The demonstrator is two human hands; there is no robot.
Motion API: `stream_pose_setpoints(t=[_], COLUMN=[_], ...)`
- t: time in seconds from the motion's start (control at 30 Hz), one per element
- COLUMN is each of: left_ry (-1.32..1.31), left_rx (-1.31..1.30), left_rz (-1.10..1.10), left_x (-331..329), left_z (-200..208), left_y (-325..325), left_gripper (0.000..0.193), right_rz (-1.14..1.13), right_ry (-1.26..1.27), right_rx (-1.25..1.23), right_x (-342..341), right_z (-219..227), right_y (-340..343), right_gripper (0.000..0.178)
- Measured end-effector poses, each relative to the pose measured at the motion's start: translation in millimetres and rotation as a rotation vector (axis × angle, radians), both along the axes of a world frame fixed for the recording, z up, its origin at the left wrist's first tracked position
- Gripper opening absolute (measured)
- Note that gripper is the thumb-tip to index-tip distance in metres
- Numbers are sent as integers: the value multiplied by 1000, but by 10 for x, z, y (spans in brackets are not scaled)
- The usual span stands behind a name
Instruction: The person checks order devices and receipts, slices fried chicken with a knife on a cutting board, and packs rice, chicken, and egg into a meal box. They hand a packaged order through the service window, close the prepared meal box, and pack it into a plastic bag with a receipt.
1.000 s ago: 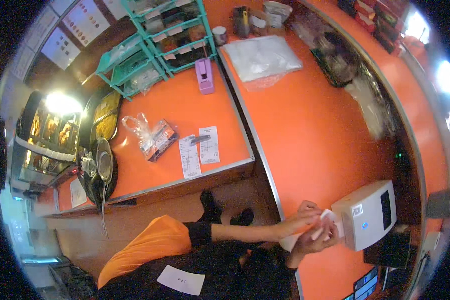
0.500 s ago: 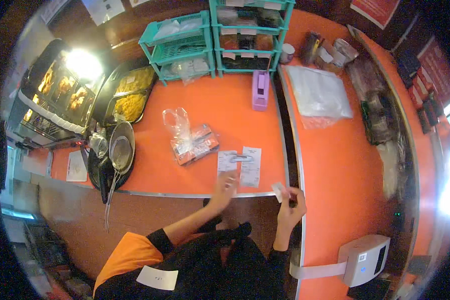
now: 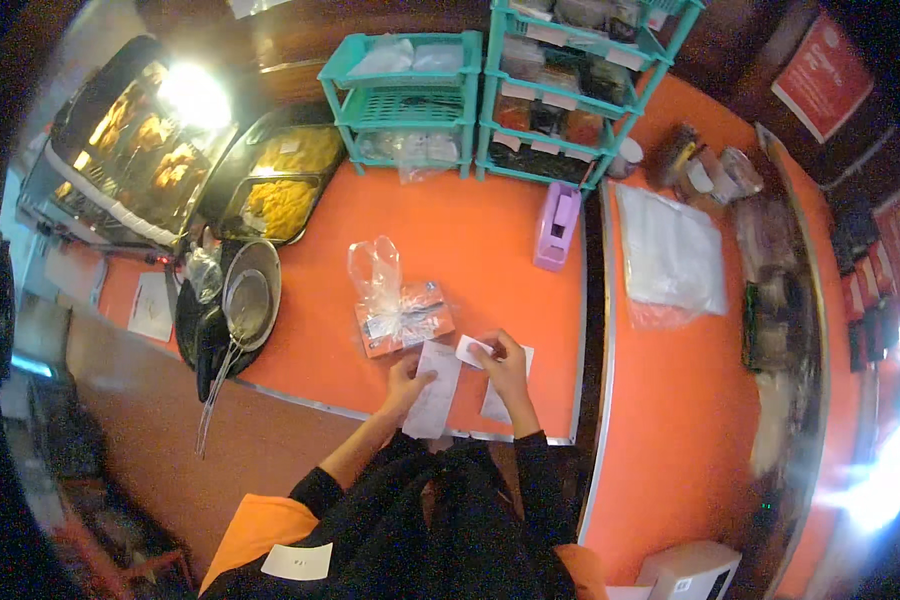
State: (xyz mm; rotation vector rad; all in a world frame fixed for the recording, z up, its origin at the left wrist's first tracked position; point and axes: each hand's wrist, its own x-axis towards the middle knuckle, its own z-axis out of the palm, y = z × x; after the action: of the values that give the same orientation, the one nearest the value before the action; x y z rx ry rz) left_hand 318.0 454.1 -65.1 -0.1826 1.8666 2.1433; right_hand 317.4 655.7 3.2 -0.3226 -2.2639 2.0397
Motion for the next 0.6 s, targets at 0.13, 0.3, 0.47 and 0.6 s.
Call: stream_pose_setpoints(t=[0.13,0.3,0.47,0.6], left_ry=[-89,-58,-52,60], left_rx=[56,222,298,294], left_rz=[-53,0,72,200], left_x=[55,147,148,24], left_z=[530,845,907,916], left_y=[-170,-18,102,169], left_gripper=[26,32,36,40], right_rz=[169,280,304,288], right_ry=[73,99,129,56], right_rx=[-37,185,309,165], right_x=[-249,-369,-425,-581], right_z=[207,433,507,479], right_y=[-327,-412,-368,-360], right_gripper=[17,21,24,26])
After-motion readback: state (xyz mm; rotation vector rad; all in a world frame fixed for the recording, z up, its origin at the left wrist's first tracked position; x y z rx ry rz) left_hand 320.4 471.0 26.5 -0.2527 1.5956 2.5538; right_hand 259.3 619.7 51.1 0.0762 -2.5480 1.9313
